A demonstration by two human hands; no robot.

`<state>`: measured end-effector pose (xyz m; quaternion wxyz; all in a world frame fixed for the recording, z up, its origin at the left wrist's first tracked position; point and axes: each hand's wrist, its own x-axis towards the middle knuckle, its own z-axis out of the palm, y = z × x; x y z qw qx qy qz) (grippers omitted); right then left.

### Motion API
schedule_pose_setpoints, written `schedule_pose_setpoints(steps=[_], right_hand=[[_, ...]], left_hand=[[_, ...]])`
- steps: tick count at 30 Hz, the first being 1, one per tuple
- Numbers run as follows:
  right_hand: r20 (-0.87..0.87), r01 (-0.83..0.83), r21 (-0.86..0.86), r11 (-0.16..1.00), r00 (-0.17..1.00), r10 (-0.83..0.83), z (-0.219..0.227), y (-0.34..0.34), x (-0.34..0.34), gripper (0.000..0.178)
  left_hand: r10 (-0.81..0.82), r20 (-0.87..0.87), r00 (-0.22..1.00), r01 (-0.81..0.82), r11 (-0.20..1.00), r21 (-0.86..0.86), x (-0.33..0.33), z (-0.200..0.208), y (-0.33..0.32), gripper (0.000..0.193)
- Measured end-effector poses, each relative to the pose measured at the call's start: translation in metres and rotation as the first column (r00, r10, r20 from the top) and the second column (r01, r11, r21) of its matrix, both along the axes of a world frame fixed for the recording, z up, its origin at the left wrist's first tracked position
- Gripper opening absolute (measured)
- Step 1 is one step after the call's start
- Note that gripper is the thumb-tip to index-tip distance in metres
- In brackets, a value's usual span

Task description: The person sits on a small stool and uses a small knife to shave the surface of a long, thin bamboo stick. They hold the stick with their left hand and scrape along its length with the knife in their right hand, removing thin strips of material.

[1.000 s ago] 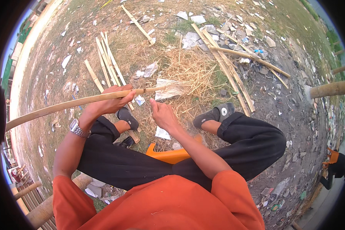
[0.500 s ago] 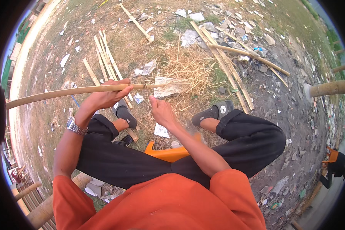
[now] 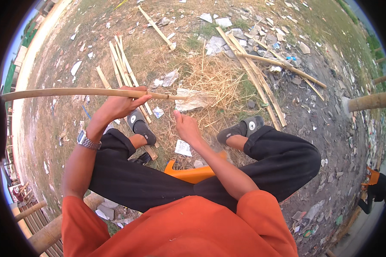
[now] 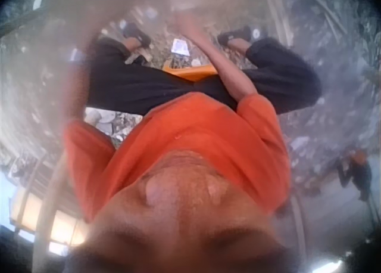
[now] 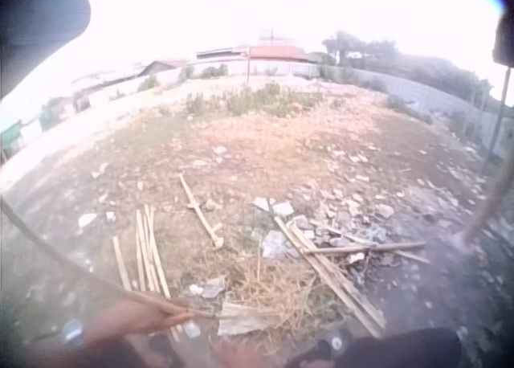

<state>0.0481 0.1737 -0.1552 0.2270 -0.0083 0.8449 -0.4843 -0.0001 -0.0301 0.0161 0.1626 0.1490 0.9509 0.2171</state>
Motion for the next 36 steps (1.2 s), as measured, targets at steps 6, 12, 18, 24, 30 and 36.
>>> schedule_pose_setpoints(steps=[6, 12, 18, 24, 30, 36], right_hand=[[0.047, 0.028, -0.096, 0.995, 0.999, -0.023, 0.044, -0.006, -0.006, 0.046], [-0.084, 0.038, -0.135, 0.99, 0.995, -0.049, 0.044, 0.001, -0.015, 0.038], [-0.12, -0.037, -0.151, 0.988, 0.993, 0.019, 0.082, -0.005, -0.007, 0.032], [-0.111, -0.047, -0.019, 0.999, 0.993, 0.044, 0.05, -0.008, 0.0, 0.032], [-0.153, -0.023, -0.007, 1.0, 0.988, 0.022, 0.037, -0.011, 0.004, 0.035], [-0.118, -0.021, -0.059, 0.998, 0.993, 0.014, 0.054, -0.012, 0.003, 0.035]], left_hand=[[0.215, -0.012, 0.976, -0.213, 0.973, 0.086, -0.009, -0.011, -0.008, 0.032], [0.216, 0.02, 0.976, -0.216, 0.96, 0.176, -0.013, -0.002, 0.003, 0.027], [0.167, -0.013, 0.986, -0.162, 0.973, 0.166, -0.013, -0.006, 0.002, 0.027], [0.168, -0.001, 0.986, -0.164, 0.963, 0.214, -0.008, 0.0, 0.011, 0.023], [0.15, -0.064, 0.987, -0.131, 0.963, 0.235, -0.002, -0.009, 0.015, 0.019], [0.13, -0.085, 0.988, -0.107, 0.966, 0.234, 0.002, -0.01, 0.017, 0.017]])
